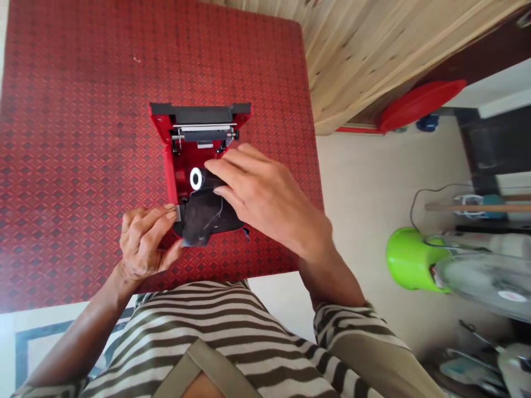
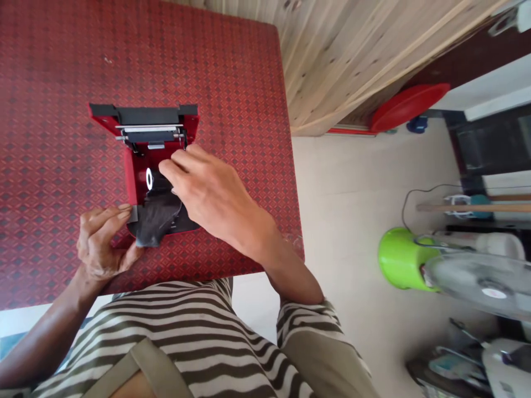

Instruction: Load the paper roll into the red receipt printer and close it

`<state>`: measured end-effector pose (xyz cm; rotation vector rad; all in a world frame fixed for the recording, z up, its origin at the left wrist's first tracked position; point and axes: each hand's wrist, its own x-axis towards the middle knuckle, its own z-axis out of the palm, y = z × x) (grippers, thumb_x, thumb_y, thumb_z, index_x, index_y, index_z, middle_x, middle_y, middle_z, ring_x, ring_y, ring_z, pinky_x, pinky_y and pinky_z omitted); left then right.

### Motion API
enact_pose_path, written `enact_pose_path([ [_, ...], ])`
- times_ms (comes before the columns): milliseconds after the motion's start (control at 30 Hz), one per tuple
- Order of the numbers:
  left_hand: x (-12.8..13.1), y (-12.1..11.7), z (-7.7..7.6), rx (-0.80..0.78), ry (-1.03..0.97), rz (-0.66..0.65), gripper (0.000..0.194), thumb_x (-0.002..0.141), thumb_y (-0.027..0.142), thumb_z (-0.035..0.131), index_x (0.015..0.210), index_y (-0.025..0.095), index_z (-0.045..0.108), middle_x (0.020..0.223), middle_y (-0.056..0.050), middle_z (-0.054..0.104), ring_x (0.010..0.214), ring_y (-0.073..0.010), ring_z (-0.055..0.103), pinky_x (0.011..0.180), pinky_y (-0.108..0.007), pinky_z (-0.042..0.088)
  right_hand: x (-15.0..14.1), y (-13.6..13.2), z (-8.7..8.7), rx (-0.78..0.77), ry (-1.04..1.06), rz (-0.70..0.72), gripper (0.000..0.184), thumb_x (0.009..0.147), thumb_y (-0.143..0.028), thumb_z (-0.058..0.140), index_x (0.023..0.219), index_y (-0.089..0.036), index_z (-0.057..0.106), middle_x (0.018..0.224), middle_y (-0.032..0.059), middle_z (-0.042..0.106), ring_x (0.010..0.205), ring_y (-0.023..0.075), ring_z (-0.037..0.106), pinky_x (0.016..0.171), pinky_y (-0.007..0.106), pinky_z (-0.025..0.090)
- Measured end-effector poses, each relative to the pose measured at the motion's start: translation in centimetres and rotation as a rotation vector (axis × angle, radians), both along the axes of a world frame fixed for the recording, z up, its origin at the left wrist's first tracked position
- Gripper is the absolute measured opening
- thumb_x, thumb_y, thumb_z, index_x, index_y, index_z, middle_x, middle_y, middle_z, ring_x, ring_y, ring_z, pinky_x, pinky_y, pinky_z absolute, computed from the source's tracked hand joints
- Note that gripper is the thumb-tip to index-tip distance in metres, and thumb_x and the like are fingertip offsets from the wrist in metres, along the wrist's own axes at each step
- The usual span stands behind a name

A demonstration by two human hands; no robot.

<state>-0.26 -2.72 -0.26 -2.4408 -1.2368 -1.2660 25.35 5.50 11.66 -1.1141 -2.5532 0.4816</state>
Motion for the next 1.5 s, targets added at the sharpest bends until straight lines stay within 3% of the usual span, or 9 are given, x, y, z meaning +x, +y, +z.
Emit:
enact_pose_path([
  [200,0.1,0.0,0.2,-0.019,-0.037,-0.06,0.065,0.092,0.037,0.077,0.15,0.021,0.052,0.124,-0.012,0.076,0.105,-0.0254,0.076,0.088,-0.039,0.058,-3.1,1.0,-1.9,-0.021,-0.189,-0.064,0.025,0.104,-0.005,0.053,0.103,-0.018,0.075,0.099,0.0095,0.077,0.087,0.0228,0.071,0.076,0.035,0.052],
  [567,0.1,0.0,0.3,-0.062,-0.07,-0.066,0.063,0.093,0.037,0.076,0.15,0.025,0.052,0.126,-0.01,0.075,0.103,-0.0235,0.076,0.087,-0.037,0.057,-4.0,3.7,-4.6,-0.031,-0.174,0.0,0.027,0.101,-0.007,0.059,0.084,-0.019,0.076,0.076,0.0095,0.074,0.081,0.0258,0.073,0.078,0.039,0.055],
  [767,0.1,0.0,0.5,-0.054,-0.056,-0.072,0.064,0.093,0.036,0.076,0.15,0.024,0.052,0.124,-0.011,0.076,0.102,-0.0245,0.076,0.086,-0.037,0.057,-3.0,2.5,-2.7,-0.094,-0.196,-0.011,0.032,0.102,-0.002,0.052,0.113,-0.018,0.077,0.105,0.0101,0.08,0.09,0.0228,0.075,0.083,0.036,0.058],
  [867,0.0,-0.2,0.6,-0.062,-0.054,-0.065,0.063,0.093,0.035,0.076,0.15,0.023,0.052,0.123,-0.011,0.076,0.104,-0.0248,0.077,0.086,-0.037,0.058,-1.3,1.5,-0.9,-0.135,-0.077,0.087,0.044,0.103,0.0,0.046,0.13,-0.021,0.074,0.122,0.0074,0.079,0.108,0.0224,0.075,0.098,0.038,0.059],
  [967,0.0,-0.3,1.0,-0.074,-0.054,-0.065,0.06,0.095,0.036,0.074,0.15,0.023,0.053,0.124,-0.012,0.076,0.105,-0.025,0.077,0.087,-0.038,0.059,0.1,0.5,-0.2,-0.167,0.066,0.178,0.038,0.105,-0.01,0.056,0.137,-0.021,0.071,0.132,0.0064,0.078,0.121,0.024,0.072,0.112,0.045,0.056],
  [1067,-0.2,-0.2,2.1,-0.087,-0.028,-0.089,0.058,0.095,0.037,0.075,0.148,0.022,0.056,0.125,-0.013,0.078,0.105,-0.0253,0.077,0.088,-0.038,0.06,0.6,-0.2,-1.1,-0.156,0.132,0.177,0.027,0.104,-0.018,0.066,0.129,-0.023,0.076,0.126,0.0071,0.08,0.115,0.0249,0.072,0.109,0.048,0.056],
  [1267,-0.7,0.9,5.7,-0.081,-0.007,-0.125,0.052,0.098,0.029,0.072,0.144,0.011,0.06,0.124,-0.015,0.077,0.115,-0.0243,0.075,0.091,-0.036,0.06,-0.1,-1.3,-3.0,-0.048,0.269,0.112,0.017,0.107,-0.022,0.063,0.108,-0.02,0.079,0.107,0.0069,0.08,0.098,0.0207,0.072,0.094,0.039,0.06],
  [1367,-0.6,3.0,7.7,-0.022,0.035,-0.055,0.047,0.102,0.033,0.068,0.144,0.013,0.061,0.13,-0.012,0.075,0.12,-0.0228,0.072,0.099,-0.038,0.059,-0.3,-2.3,-3.2,0.041,0.311,0.072,0.013,0.106,-0.019,0.064,0.107,-0.015,0.077,0.106,0.0094,0.079,0.099,0.0207,0.071,0.093,0.037,0.061],
  [1500,0.2,7.4,10.1,0.079,0.08,0.052,0.053,0.105,0.047,0.059,0.15,0.019,0.056,0.144,-0.009,0.068,0.136,-0.0284,0.062,0.117,-0.055,0.051,-0.3,-3.3,-3.6,0.142,0.301,0.024,0.012,0.107,-0.02,0.063,0.102,-0.016,0.073,0.101,0.0082,0.078,0.094,0.019,0.069,0.089,0.034,0.061],
])
